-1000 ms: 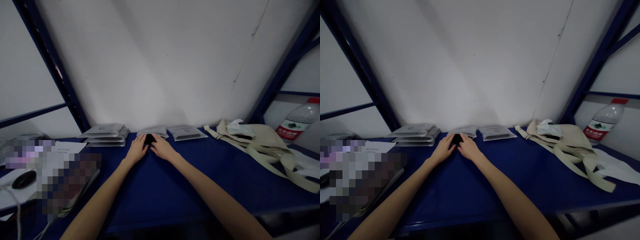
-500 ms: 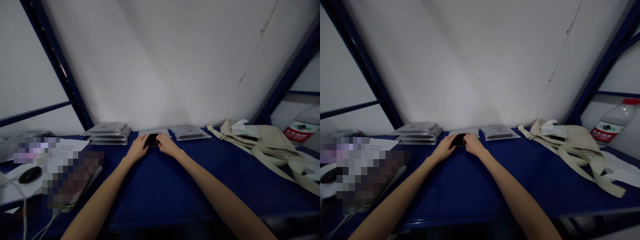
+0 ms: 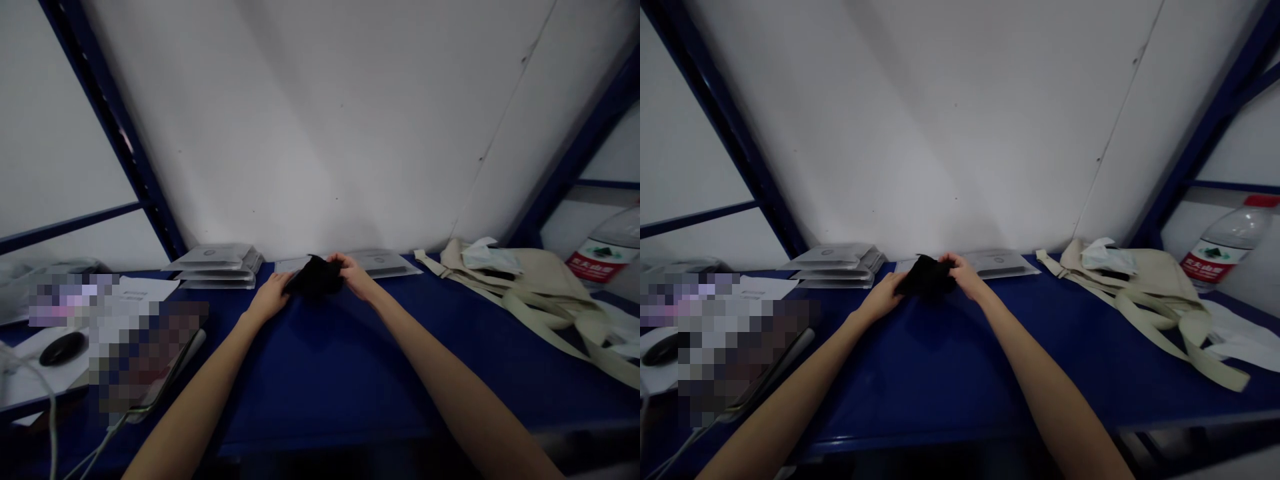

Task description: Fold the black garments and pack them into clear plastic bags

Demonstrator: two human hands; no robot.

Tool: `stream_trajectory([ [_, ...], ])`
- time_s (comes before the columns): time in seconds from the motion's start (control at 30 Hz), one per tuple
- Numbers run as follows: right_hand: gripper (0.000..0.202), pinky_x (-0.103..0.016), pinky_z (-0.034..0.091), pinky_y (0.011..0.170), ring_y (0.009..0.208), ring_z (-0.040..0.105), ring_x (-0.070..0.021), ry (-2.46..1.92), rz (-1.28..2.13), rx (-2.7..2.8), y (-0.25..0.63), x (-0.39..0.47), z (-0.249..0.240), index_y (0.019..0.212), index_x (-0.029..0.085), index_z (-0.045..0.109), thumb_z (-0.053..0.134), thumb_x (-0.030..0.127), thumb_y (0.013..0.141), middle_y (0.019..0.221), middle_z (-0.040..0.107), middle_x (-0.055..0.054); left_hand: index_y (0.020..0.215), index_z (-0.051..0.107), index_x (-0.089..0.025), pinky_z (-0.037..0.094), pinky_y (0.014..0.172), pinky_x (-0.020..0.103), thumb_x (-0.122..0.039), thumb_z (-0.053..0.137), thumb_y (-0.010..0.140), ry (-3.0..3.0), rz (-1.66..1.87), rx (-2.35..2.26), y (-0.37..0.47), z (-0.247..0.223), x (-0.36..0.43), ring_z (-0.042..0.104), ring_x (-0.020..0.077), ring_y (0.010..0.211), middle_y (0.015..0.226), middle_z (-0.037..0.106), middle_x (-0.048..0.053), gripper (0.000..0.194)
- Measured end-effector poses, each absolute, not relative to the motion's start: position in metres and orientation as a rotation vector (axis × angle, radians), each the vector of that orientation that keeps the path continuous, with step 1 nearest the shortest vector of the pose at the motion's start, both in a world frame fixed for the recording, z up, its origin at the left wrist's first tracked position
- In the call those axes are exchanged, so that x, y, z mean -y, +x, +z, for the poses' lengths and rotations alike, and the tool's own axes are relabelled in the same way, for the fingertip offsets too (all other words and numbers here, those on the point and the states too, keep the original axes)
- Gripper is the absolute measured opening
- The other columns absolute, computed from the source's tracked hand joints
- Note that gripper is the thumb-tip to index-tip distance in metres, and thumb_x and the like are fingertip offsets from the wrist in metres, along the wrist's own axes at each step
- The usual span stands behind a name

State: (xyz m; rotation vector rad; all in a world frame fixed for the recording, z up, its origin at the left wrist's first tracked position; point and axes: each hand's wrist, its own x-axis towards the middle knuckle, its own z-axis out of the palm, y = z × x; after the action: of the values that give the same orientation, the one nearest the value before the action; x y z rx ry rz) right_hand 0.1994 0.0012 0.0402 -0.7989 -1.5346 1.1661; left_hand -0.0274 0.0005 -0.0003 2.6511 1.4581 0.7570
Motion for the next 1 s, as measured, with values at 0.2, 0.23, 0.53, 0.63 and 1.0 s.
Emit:
stream_trajectory([
  [0.2, 0.022, -0.023, 0.036, 0.061, 0.062, 0.047, -0.0119, -0.967, 1.270, 1.777, 0.210, 0.011, 0.058, 0.072, 0.020, 0.054, 0.045, 0.010, 0.053, 0.065, 0.053, 0.004, 0.131, 0.040, -0.012, 0.036, 0.099, 0.038, -0.023, 0.041, 0.087, 2.679, 0.620, -1.618, -0.025, -0.005, -0.003, 0.043, 0.0244, 0.120, 0.131, 0.050, 0.013, 0.045],
  [0.23, 0.024, -0.024, 0.038, 0.062, 0.063, 0.048, -0.0123, -1.026, 1.286, 1.880, 0.211, 0.013, 0.061, 0.072, 0.019, 0.056, 0.044, 0.009, 0.054, 0.066, 0.055, 0.003, 0.131, 0.040, -0.012, 0.036, 0.099, 0.038, -0.025, 0.040, 0.088, 2.672, 0.616, -1.623, -0.025, -0.005, -0.004, 0.043, 0.0244, 0.121, 0.132, 0.049, 0.013, 0.045],
  [0.53, 0.039, -0.027, 0.043, 0.074, 0.080, 0.057, -0.0161, -1.216, 0.875, 2.378, 0.222, 0.010, 0.062, 0.085, 0.018, 0.067, 0.040, 0.004, 0.061, 0.087, 0.066, -0.003, 0.099, 0.062, -0.016, 0.037, 0.099, 0.036, -0.028, 0.042, 0.088, 2.527, 0.943, -1.366, -0.003, 0.023, 0.021, 0.049, 0.0201, 0.115, 0.122, 0.056, 0.010, 0.025],
  [0.63, 0.032, -0.025, 0.042, 0.072, 0.079, 0.056, -0.0157, -1.221, 0.756, 2.399, 0.223, 0.010, 0.063, 0.081, 0.017, 0.065, 0.043, 0.005, 0.061, 0.086, 0.064, -0.003, 0.103, 0.060, -0.019, 0.045, 0.087, 0.034, -0.038, 0.041, 0.089, 2.379, 0.925, -1.146, 0.014, 0.041, 0.042, 0.058, 0.0187, 0.097, 0.105, 0.064, 0.006, 0.031],
  [1.0, 0.017, -0.023, 0.030, 0.052, 0.053, 0.041, -0.0105, -1.500, 0.721, 2.381, 0.234, 0.012, 0.070, 0.059, 0.018, 0.051, 0.041, 0.005, 0.055, 0.054, 0.045, 0.004, 0.099, 0.056, -0.020, 0.046, 0.075, 0.031, -0.013, 0.044, 0.070, 2.304, 0.848, -1.429, 0.010, 0.056, 0.044, 0.058, 0.0180, 0.079, 0.087, 0.063, 0.002, 0.033],
])
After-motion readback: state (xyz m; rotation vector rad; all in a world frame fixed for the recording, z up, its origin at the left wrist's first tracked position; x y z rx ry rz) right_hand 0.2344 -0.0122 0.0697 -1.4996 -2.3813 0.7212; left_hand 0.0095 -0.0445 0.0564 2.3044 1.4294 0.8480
